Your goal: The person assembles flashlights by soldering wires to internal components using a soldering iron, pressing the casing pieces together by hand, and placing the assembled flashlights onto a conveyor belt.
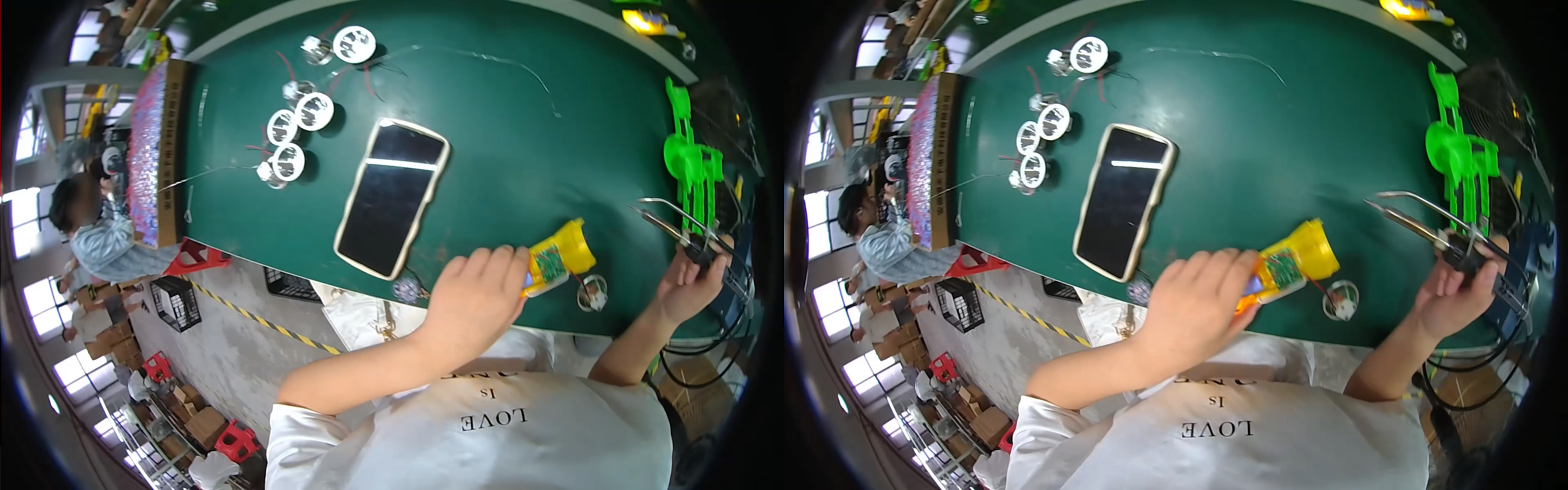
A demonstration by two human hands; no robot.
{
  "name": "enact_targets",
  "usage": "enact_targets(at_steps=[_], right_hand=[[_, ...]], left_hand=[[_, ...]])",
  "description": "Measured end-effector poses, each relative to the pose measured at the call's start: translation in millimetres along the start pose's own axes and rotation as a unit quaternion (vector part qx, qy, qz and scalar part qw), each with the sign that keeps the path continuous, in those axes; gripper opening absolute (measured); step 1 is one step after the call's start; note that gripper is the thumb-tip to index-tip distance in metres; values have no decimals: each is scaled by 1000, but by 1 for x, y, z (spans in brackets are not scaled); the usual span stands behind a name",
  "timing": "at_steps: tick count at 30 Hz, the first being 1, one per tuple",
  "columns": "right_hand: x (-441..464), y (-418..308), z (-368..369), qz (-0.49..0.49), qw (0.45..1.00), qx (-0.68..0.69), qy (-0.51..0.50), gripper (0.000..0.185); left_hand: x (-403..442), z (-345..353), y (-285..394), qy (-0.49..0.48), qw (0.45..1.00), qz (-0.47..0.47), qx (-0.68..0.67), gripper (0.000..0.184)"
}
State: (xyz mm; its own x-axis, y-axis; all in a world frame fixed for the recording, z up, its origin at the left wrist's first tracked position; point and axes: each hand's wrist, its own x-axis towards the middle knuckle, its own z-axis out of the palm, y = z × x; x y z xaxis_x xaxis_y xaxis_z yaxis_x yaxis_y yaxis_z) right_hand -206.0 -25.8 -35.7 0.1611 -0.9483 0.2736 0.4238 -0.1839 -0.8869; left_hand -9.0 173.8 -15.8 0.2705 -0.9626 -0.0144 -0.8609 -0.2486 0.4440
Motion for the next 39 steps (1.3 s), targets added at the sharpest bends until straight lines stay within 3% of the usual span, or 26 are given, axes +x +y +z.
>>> enact_targets(at_steps=[2,4,5,6,9,13,17,19,21,22,24,25,28,30,32,35,37,38,39], right_hand=[[5,0,9,20,998,59,-4,22],[0,-3,21,22,991,37,129,24],[0,-3,12,27,993,46,104,25],[-2,-3,12,30,987,30,154,25],[-3,-21,12,-28,991,44,121,25],[-12,-49,-10,-116,983,32,139,26],[-18,-69,-30,-175,962,69,197,30],[-23,-77,-45,-180,964,42,194,31],[-24,-83,-55,-187,963,11,192,32],[-23,-86,-57,-187,965,9,186,32],[-22,-90,-60,-189,949,-31,252,33],[-22,-90,-62,-193,947,-37,253,33],[-21,-87,-71,-201,951,-20,234,32],[-20,-82,-79,-189,964,-6,188,31],[-14,-78,-77,-181,971,1,154,31],[-6,-68,-70,-171,977,9,123,31],[-1,-63,-59,-174,977,12,124,31],[2,-61,-56,-168,978,16,121,31],[4,-59,-54,-165,979,12,122,32]], left_hand=[[7,-1,-3,-22,998,54,5,52],[16,-9,-3,-41,996,78,20,52],[22,-16,-1,-72,995,66,22,52],[29,-22,1,-104,993,59,21,52],[52,-45,7,-83,992,96,14,54],[100,-47,27,-62,976,203,45,42],[160,2,63,68,940,333,38,32],[181,24,88,113,893,433,54,26],[190,48,114,84,851,516,49,14],[191,54,122,89,853,513,47,14],[190,66,130,26,811,558,173,4],[189,61,129,68,807,560,177,6],[180,38,109,78,815,543,187,4],[174,4,80,94,821,545,143,10],[166,-25,40,126,815,534,190,14],[139,-64,-10,90,803,513,289,13],[121,-72,-38,-40,806,485,338,15],[112,-71,-43,-44,809,478,340,15],[103,-69,-48,-24,845,447,294,15]])
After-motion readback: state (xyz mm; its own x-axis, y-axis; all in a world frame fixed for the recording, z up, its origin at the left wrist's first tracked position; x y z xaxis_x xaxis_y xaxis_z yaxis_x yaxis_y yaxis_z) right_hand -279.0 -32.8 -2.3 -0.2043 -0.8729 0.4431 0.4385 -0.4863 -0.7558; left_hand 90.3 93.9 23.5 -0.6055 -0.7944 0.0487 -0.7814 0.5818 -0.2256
